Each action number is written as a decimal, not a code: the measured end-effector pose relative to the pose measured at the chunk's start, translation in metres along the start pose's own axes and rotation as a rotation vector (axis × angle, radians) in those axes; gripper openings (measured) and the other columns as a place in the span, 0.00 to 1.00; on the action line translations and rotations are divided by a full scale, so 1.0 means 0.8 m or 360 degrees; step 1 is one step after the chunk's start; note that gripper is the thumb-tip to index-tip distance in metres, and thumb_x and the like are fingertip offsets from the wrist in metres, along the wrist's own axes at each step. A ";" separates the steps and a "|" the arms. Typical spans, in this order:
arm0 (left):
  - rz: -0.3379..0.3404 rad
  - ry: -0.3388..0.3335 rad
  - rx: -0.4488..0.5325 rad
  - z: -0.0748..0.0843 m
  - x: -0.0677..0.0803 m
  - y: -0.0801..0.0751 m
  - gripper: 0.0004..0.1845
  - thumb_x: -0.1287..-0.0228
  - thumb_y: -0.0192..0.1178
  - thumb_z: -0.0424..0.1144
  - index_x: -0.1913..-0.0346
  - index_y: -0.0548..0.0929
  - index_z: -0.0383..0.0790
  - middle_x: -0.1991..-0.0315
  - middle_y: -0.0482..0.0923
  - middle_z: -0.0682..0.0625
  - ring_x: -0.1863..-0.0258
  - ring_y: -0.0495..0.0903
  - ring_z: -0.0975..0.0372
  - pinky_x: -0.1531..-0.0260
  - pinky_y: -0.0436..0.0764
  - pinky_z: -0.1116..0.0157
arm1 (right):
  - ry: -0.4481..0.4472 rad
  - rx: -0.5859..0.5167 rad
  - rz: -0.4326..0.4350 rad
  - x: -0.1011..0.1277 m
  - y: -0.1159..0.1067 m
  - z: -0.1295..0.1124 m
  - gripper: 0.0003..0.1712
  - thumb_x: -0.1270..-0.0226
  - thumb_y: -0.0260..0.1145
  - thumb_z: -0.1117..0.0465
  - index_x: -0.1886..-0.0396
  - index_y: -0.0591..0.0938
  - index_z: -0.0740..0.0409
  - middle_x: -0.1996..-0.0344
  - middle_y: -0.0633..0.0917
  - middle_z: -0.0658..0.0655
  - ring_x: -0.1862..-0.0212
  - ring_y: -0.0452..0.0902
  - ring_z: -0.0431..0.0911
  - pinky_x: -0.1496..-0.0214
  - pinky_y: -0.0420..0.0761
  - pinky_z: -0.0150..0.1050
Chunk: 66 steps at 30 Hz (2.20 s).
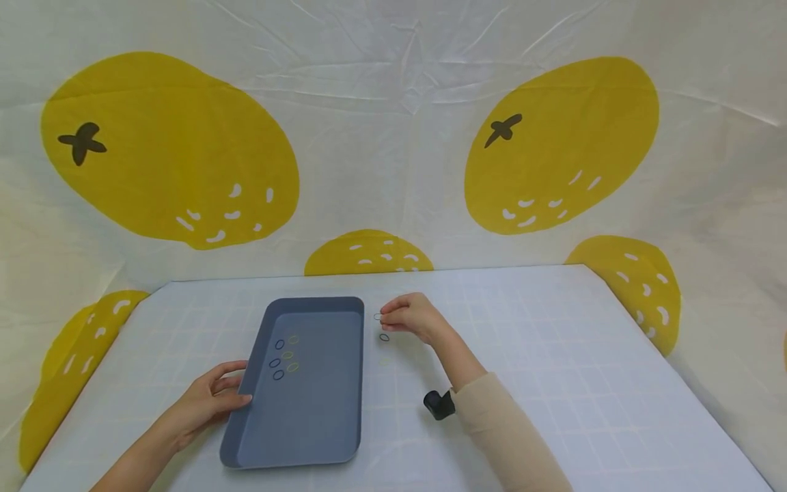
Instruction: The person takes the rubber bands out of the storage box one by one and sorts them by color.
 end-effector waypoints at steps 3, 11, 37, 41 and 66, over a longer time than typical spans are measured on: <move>0.0002 -0.0006 0.0003 -0.001 0.000 0.001 0.39 0.49 0.66 0.26 0.34 0.60 0.31 0.44 0.68 0.31 0.53 0.77 0.53 0.60 0.79 0.58 | 0.0026 0.0006 0.0030 0.001 -0.007 0.007 0.14 0.38 0.60 0.74 0.54 0.74 0.80 0.69 0.82 0.58 0.68 0.81 0.43 0.61 0.81 0.34; -0.0001 -0.0025 0.0025 -0.002 0.002 0.002 0.39 0.50 0.66 0.25 0.34 0.59 0.31 0.44 0.68 0.31 0.53 0.77 0.53 0.60 0.79 0.58 | 0.0148 0.0046 0.0153 0.001 -0.021 0.029 0.13 0.40 0.62 0.73 0.56 0.77 0.76 0.67 0.83 0.59 0.68 0.81 0.44 0.61 0.81 0.34; 0.0001 -0.0010 0.0004 -0.002 -0.001 0.003 0.39 0.50 0.67 0.26 0.35 0.60 0.31 0.44 0.67 0.30 0.54 0.77 0.54 0.60 0.79 0.58 | 0.0200 0.0133 0.0274 -0.007 -0.029 0.066 0.10 0.41 0.63 0.74 0.60 0.79 0.75 0.71 0.83 0.58 0.73 0.80 0.42 0.65 0.81 0.34; 0.0005 -0.0006 0.0007 -0.003 0.000 0.002 0.39 0.50 0.66 0.26 0.34 0.60 0.31 0.44 0.67 0.30 0.53 0.77 0.54 0.60 0.79 0.58 | 0.0208 0.0171 0.0289 -0.006 -0.027 0.066 0.08 0.41 0.64 0.73 0.62 0.80 0.74 0.72 0.83 0.58 0.74 0.79 0.42 0.66 0.81 0.34; -0.0009 -0.0013 0.0029 0.002 0.004 0.003 0.38 0.49 0.66 0.26 0.34 0.60 0.32 0.45 0.68 0.32 0.54 0.77 0.54 0.60 0.79 0.58 | 0.0247 0.0331 0.0316 0.002 -0.045 0.052 0.13 0.42 0.67 0.67 0.57 0.81 0.69 0.69 0.82 0.55 0.72 0.75 0.44 0.67 0.78 0.34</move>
Point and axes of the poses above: each hand's wrist, its own x-axis away from the middle knuckle, its own y-axis out of the palm, z = x × y, the point moved 4 cm from there along -x, towards the middle knuckle
